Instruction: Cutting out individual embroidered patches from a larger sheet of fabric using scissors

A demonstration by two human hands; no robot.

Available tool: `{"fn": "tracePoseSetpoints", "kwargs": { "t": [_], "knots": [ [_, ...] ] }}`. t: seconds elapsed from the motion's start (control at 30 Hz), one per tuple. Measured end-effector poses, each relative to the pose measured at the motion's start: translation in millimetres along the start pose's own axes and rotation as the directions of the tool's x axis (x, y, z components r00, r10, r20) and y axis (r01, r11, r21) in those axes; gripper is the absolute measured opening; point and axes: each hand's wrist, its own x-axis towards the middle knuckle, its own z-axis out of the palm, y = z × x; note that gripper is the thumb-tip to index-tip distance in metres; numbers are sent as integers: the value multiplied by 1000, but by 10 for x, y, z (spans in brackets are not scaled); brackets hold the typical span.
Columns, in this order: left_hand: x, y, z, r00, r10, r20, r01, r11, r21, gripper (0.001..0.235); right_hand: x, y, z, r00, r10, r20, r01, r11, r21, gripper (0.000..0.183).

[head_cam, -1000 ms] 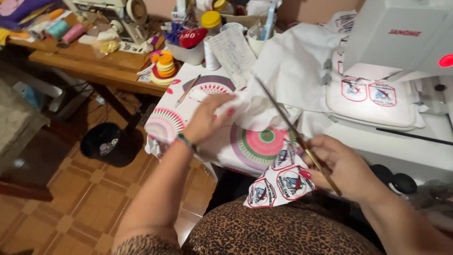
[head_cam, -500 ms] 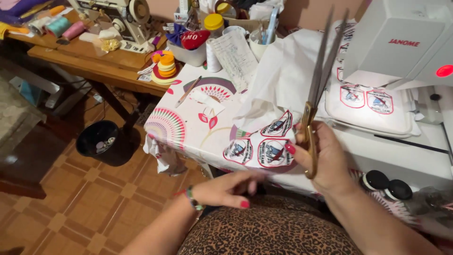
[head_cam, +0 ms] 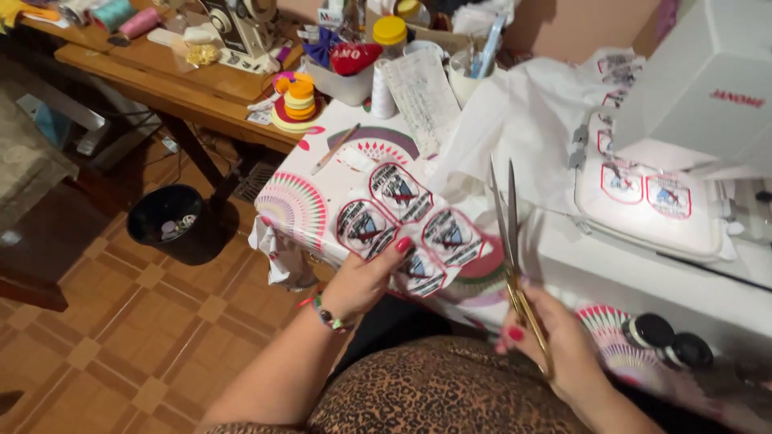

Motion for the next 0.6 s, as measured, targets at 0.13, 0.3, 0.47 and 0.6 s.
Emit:
{"fn": "tracePoseSetpoints", "kwargs": {
  "t": [0.13, 0.3, 0.47, 0.6],
  "knots": [
    [-85, -137, -204, 994, -68, 80, 85, 970, -227, 40, 27, 658, -260, 979, -82, 186, 36, 971, 237, 47],
    [-53, -11, -199, 999, -5, 52, 11, 994, -107, 40, -58, 456, -208, 969, 196, 154, -208, 975, 71, 56],
    [-53, -104, -116, 998, -17, 64, 26, 990, -140, 40, -45, 150, -81, 932, 361, 47, -361, 904, 228, 29],
    [-128, -349, -38, 991, -113, 78, 135, 900, -414, 44, 47, 152, -99, 982, -170, 81, 162, 982, 94, 45]
  ]
}}
